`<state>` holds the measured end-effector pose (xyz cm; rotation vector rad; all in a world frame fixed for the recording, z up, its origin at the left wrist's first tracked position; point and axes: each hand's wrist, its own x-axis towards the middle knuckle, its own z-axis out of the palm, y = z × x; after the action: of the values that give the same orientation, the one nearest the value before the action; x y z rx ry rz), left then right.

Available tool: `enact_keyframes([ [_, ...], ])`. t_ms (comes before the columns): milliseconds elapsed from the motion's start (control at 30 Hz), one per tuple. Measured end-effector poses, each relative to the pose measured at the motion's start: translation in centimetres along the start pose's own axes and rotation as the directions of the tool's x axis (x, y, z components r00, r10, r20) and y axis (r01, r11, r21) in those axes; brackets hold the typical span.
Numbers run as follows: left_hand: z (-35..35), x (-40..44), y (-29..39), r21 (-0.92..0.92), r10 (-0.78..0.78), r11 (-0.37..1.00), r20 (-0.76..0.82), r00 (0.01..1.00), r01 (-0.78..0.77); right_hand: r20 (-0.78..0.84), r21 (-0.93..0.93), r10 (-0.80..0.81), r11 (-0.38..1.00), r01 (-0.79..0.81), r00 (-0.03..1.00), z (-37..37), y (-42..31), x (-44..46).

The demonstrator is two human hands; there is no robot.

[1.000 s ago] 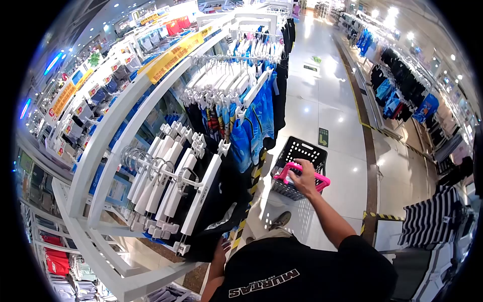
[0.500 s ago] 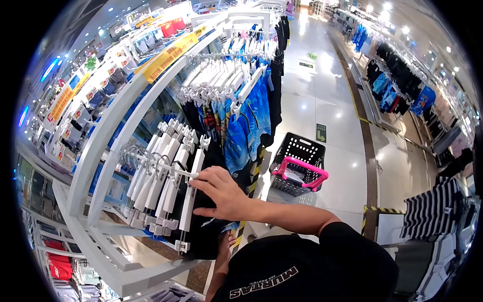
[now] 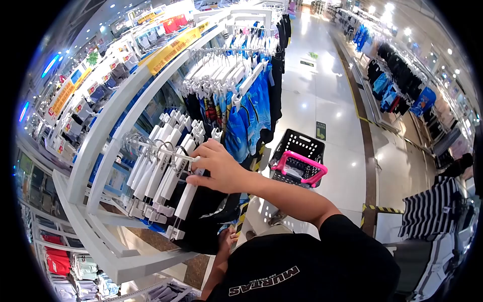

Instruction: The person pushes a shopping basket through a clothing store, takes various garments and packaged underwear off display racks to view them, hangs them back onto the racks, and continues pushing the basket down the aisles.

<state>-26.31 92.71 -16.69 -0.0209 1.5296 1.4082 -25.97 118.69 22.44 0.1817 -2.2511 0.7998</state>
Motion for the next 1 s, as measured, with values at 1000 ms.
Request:
enact_keyframes([
  [1000, 9.3, -7.5, 13.3, 0.317, 0.554, 0.706, 0.310, 0.773, -0.633, -0.545, 0.479, 0.606, 0.792, -0.377, 0.579, -9.8, -0.6, -10.8],
])
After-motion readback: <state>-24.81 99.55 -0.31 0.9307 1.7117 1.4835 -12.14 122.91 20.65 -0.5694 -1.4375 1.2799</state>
